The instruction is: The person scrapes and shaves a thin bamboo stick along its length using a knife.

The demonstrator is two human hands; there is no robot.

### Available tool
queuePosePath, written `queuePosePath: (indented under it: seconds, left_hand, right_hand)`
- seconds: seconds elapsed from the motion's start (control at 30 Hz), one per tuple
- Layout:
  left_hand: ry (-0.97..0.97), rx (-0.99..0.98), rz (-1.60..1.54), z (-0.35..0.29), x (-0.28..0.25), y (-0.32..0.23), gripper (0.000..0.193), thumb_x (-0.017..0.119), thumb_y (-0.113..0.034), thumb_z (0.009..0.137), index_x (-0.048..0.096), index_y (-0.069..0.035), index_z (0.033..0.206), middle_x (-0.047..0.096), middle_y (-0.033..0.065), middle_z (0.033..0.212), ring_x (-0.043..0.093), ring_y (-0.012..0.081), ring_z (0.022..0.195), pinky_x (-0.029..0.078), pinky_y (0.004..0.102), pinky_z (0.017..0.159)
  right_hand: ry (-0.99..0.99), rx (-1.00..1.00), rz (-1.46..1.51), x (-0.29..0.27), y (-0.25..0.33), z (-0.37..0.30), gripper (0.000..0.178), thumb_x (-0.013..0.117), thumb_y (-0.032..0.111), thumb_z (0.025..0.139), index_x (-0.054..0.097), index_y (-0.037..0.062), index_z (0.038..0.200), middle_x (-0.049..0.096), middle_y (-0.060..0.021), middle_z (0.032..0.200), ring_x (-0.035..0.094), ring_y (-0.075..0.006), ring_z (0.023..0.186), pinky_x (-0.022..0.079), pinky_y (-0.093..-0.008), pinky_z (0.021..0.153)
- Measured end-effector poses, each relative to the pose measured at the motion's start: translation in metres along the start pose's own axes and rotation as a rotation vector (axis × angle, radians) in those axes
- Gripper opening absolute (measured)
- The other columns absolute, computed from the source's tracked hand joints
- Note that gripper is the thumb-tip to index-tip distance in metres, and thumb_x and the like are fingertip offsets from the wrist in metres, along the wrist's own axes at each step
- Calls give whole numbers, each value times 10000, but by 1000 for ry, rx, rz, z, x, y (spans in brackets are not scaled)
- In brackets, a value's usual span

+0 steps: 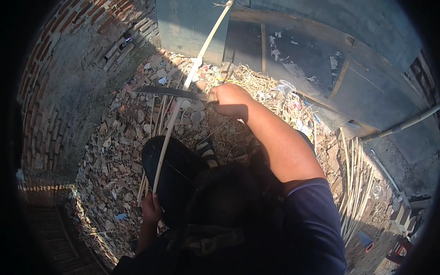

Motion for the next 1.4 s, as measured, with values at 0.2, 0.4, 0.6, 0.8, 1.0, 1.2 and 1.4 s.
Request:
queuePosePath:
  seconds: [0.2, 0.4, 0.6, 0.8, 1.0, 1.2, 1.4]
  left_hand:
    - [12, -44, -55, 1, -9, -18, 358, 484, -254, 1046, 518, 1, 799, 533, 218, 584, 594, 428, 549, 414, 465, 512]
    - [40, -73, -9, 0, -9, -18, 362, 449, -255, 1059, 481, -1, 804, 507, 216, 586, 587, 426, 562, 413, 459, 523]
    - [-9, -14, 3, 1, -10, -15, 350, 491, -247, 1051, 515, -4, 801, 520, 213, 584, 587, 429, 553, 414, 467, 515]
    - [59, -47, -127, -20, -14, -5, 389, 470, -271, 1063, 516, -1, 787, 525, 195, 605, 580, 349, 543, 410, 435, 522]
    - [92, -67, -107, -24, -10, -5, 430, 454, -311, 1071, 521, 4, 787, 530, 184, 604, 574, 320, 540, 411, 430, 527]
    - [131, -104, -121, -19, -15, -10, 415, 456, -298, 1069, 523, 5, 793, 532, 189, 604, 573, 347, 543, 412, 448, 533]
    - [81, -87, -115, -21, -7, 4, 387, 478, -279, 1059, 523, 3, 797, 535, 188, 605, 578, 351, 554, 417, 446, 543]
  right_hand:
    - [72, 0, -23, -2, 18, -13, 277, 641, 142, 771, 723, 101, 1032, 731, -169, 941, 716, -341, 970, 577, -435, 822]
    - [110, -49, -140, 5, 12, -8, 323, 630, 125, 761, 716, 91, 1071, 731, -170, 981, 711, -346, 983, 575, -436, 836]
    - [-65, 172, 3, -5, -33, 11, 448, 622, 130, 771, 688, 62, 1208, 720, -231, 1070, 697, -376, 1030, 555, -438, 928]
    - [78, -172, -177, 7, 32, -19, 371, 698, 189, 758, 690, 83, 1113, 731, -176, 916, 711, -354, 887, 564, -451, 783]
    - [132, -13, -5, -3, -1, -7, 422, 696, 178, 762, 688, 75, 1171, 723, -213, 949, 700, -375, 907, 554, -446, 815]
    - [111, -33, -26, 9, -2, -3, 375, 679, 168, 758, 702, 80, 1122, 726, -207, 931, 707, -367, 908, 564, -432, 826]
    - [200, -104, -28, 14, 17, -4, 249, 680, 193, 771, 698, 73, 988, 725, -166, 892, 716, -328, 881, 567, -421, 776]
Point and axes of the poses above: each hand's wrist, its own z-axis towards the middle knuckle, its own x-axis out of the palm, y = z × x, the point moved 4 cm from there along z, towards the middle knuckle
